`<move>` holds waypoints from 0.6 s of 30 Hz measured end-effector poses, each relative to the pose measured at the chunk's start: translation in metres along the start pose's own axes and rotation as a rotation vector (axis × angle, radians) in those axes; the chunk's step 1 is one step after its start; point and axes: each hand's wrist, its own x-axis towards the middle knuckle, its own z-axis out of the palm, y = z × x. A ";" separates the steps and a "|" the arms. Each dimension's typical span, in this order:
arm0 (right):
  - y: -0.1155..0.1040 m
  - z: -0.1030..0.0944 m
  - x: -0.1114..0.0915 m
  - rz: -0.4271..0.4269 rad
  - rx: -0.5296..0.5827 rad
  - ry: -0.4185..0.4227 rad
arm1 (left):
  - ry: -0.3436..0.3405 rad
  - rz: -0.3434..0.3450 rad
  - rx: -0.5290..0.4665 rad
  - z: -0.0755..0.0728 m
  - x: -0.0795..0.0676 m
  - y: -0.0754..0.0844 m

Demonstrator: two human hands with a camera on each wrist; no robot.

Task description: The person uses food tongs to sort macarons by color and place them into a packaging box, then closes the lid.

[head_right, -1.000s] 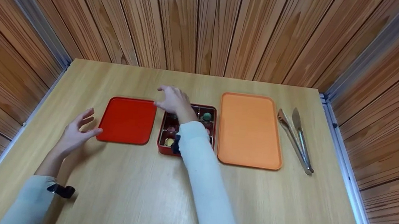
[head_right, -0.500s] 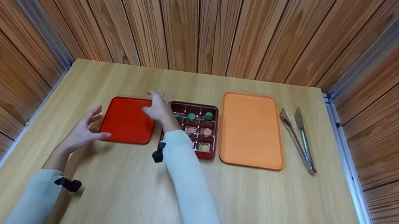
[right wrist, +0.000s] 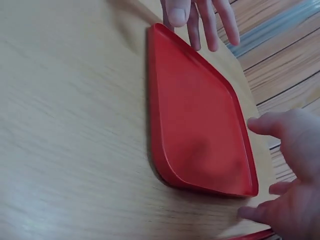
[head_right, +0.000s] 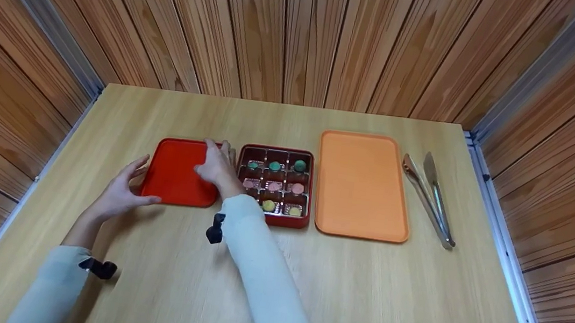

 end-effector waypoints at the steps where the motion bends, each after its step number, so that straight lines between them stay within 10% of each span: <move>1: -0.004 0.000 -0.004 0.011 -0.012 -0.015 | 0.002 -0.002 0.006 0.000 0.000 0.000; 18: -0.007 0.024 -0.020 0.002 -0.328 0.013 | -0.054 -0.075 0.251 0.006 0.006 0.005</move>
